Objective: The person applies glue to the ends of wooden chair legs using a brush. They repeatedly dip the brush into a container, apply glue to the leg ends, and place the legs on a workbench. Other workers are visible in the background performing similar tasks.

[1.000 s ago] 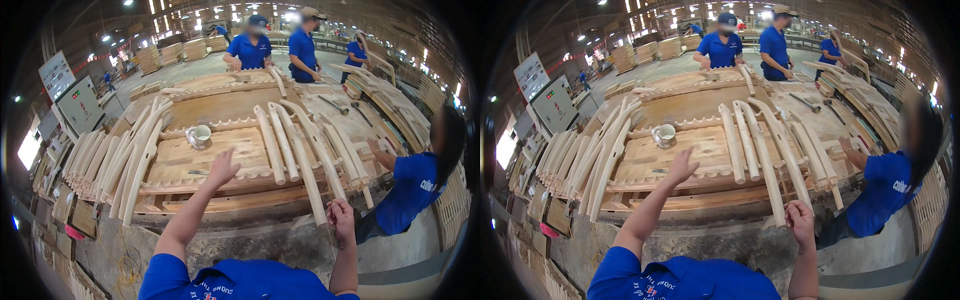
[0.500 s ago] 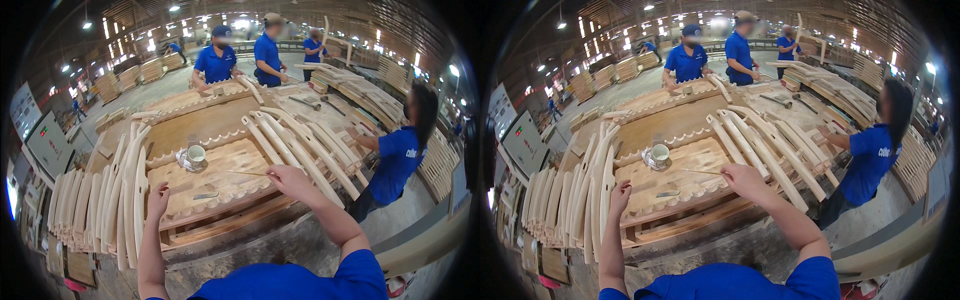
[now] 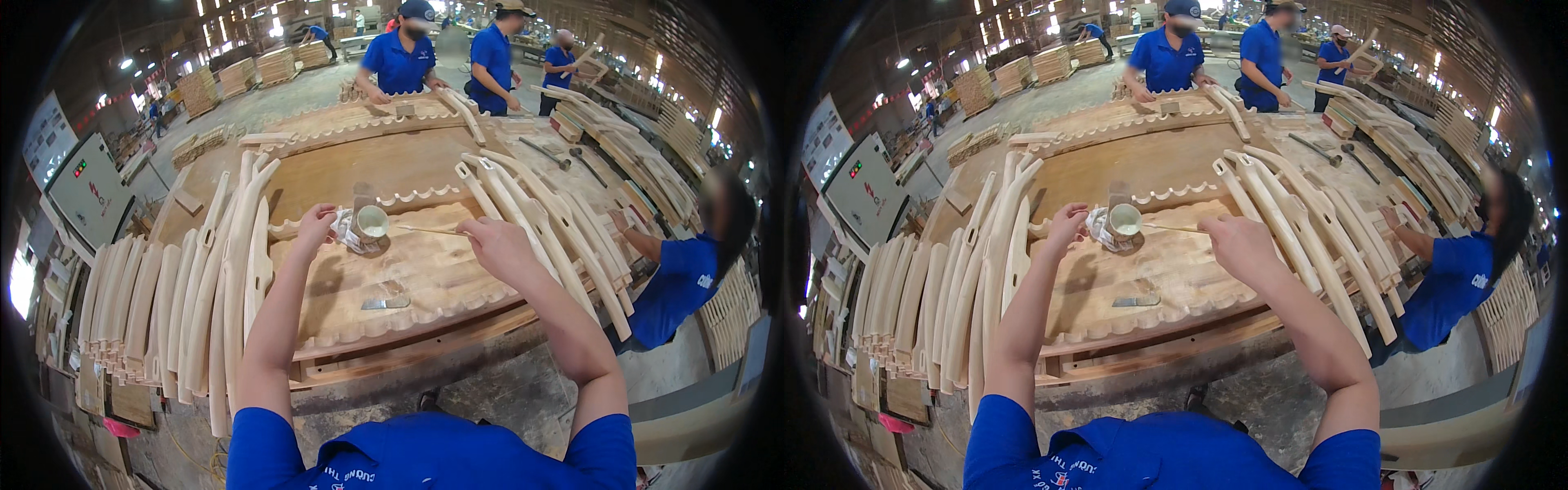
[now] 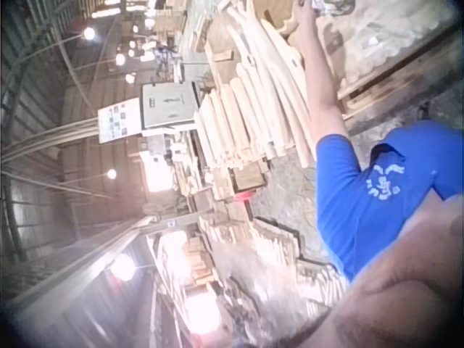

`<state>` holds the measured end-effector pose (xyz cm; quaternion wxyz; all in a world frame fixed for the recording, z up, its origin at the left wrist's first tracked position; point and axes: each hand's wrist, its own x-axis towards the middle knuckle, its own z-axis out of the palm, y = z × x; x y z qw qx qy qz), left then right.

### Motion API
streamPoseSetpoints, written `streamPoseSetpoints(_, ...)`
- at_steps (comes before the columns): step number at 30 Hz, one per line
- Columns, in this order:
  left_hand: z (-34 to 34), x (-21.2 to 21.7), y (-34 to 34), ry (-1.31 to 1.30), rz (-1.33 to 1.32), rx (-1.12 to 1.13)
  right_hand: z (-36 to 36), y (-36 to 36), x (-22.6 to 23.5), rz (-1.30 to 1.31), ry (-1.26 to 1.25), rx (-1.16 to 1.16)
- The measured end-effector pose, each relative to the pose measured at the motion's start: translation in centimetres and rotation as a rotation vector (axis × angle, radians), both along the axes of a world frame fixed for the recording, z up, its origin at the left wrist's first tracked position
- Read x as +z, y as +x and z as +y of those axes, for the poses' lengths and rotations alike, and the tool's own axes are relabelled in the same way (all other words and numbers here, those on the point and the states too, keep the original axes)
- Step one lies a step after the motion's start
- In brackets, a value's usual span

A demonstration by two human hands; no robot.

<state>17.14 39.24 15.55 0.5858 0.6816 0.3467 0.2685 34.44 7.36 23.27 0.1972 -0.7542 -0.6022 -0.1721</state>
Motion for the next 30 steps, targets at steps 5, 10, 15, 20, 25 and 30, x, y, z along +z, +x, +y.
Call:
streamPoseSetpoints(5, 3.4, -1.2, 4.1, 0.037, 0.133, 0.016, 5.8, 2.1, -0.2, -0.058, -0.044, 0.057)
streamPoseSetpoints(10, 5.9, -2.0, 7.4, 0.075, 0.208, 0.008, 13.1, 3.5, -1.6, -0.139, -0.235, 0.11)
streamPoseSetpoints(15, 5.7, -1.9, 10.4, 0.013, 0.253, -0.087, 16.9, 4.5, -3.1, -0.143, -0.297, 0.122)
streamPoseSetpoints(20, 6.8, -3.3, 9.2, 0.085, 0.17, -0.226, 17.2, 4.5, -4.7, -0.107, -0.292, 0.209)
streamPoseSetpoints(25, 4.3, -2.8, 8.5, 0.268, 0.085, -0.197, 15.2, 5.0, -6.1, -0.052, -0.386, 0.221)
streamPoseSetpoints(30, 3.5, -2.7, 7.2, 0.483, 0.151, -0.078, 14.5, 4.1, -6.1, -0.114, -0.296, 0.186)
